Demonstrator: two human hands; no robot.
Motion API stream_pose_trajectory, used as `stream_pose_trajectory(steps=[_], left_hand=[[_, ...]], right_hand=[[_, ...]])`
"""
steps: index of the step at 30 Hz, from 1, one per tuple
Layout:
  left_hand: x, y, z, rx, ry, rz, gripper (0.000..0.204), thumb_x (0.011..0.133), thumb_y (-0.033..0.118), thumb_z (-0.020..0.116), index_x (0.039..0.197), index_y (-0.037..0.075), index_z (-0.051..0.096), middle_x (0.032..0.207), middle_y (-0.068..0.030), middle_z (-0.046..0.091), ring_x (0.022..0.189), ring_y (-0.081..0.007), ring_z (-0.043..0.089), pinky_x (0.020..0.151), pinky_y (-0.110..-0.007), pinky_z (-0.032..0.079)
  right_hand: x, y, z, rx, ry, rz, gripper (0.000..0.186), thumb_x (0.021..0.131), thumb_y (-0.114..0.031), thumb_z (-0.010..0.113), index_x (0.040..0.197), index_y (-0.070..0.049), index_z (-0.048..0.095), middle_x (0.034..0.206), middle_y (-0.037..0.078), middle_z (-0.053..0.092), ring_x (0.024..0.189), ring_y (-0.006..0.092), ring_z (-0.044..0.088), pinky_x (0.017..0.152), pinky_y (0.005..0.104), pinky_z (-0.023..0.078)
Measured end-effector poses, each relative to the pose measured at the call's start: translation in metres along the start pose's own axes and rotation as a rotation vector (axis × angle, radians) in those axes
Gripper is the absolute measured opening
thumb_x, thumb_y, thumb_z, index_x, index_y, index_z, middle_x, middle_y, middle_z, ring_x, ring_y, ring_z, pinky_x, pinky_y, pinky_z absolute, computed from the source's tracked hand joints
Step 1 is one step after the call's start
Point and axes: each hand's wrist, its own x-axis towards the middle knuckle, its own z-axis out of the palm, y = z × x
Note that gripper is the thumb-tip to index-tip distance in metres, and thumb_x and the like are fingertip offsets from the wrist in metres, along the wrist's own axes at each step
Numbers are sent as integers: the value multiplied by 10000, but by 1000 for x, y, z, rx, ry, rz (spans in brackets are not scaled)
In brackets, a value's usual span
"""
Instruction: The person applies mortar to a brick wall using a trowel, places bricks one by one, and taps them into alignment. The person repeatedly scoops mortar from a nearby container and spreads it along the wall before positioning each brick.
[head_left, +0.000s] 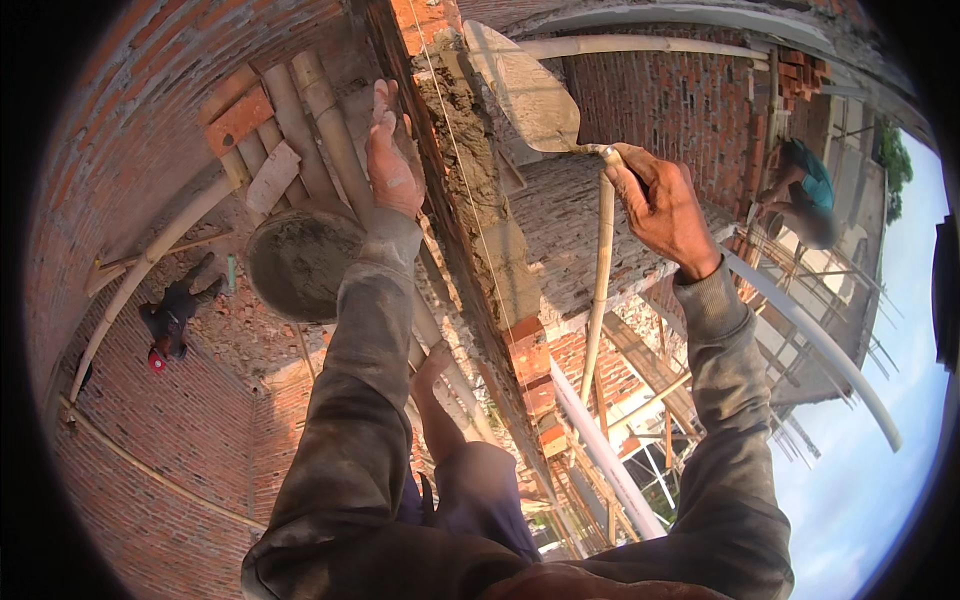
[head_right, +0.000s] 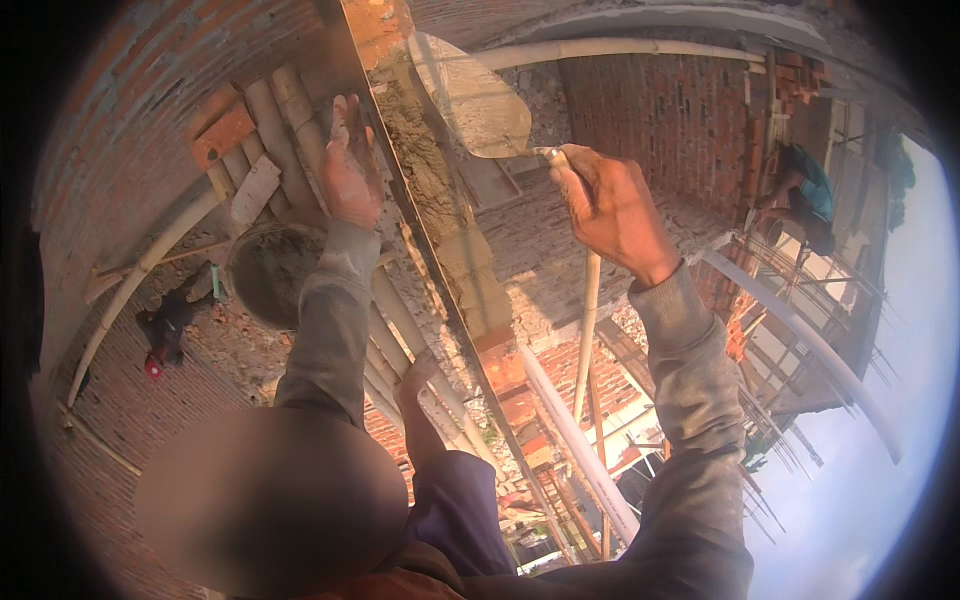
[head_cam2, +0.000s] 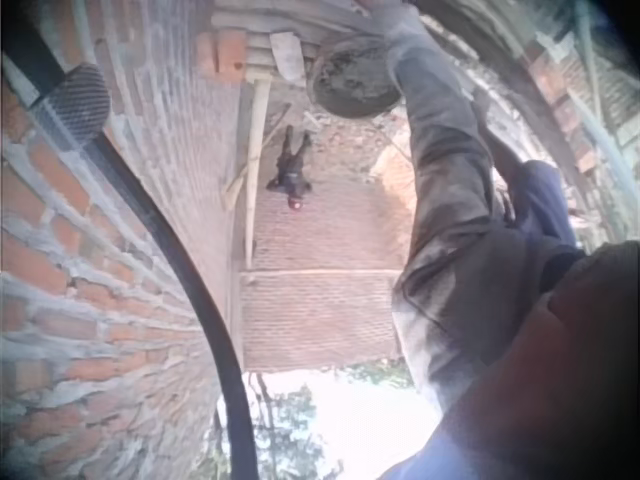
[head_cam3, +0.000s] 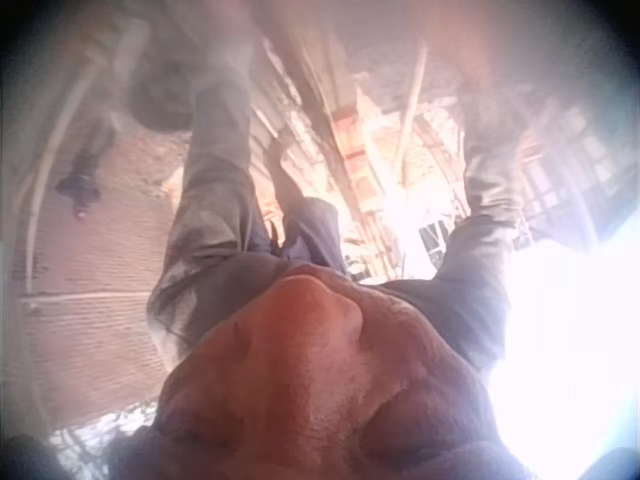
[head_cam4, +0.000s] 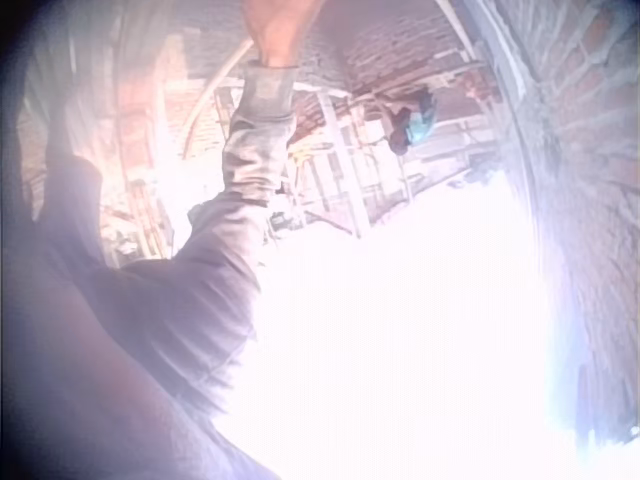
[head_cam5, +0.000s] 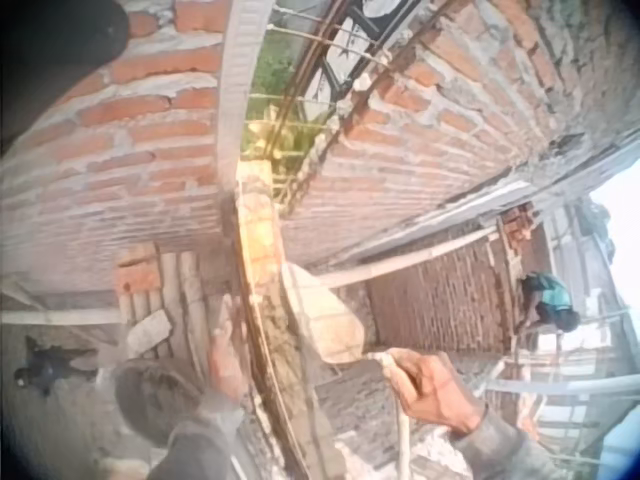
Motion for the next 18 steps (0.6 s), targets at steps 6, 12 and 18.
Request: stream_pose_trajectory(steps=[6, 12, 18], left_hand=[[-40, -22, 32, -9, -32, 18, 665, 1104, 223, 373, 1729, 43, 231, 1778, -89, 279, 1620, -236, 281, 1329, -389, 235], [-46, -32, 33, 8, -68, 74, 622, 1150, 231, 337, 1739, 78, 207, 1757, -54, 321, 1581, -209, 344, 1306, -383, 301], [-31, -28, 24, -40, -138, 107, 612, 1149, 243, 369, 1732, 94, 257, 1750, -23, 337, 1572, -195, 360, 1297, -384, 325]], right_hand=[[-49, 9, 18, -181, -107, -116, 195, 1010, -93, 661, 1091, 77, 714, 858, 292, 705, 767, 465, 711, 685, 483, 557], [-136, 44, 42, -259, -75, -69, 159, 1000, -88, 685, 1129, 4, 698, 937, 219, 708, 771, 422, 713, 660, 496, 559], [-138, 76, 10, -517, 39, -467, 379, 839, -37, 785, 1205, -52, 686, 928, 90, 644, 848, 308, 662, 691, 435, 574]])
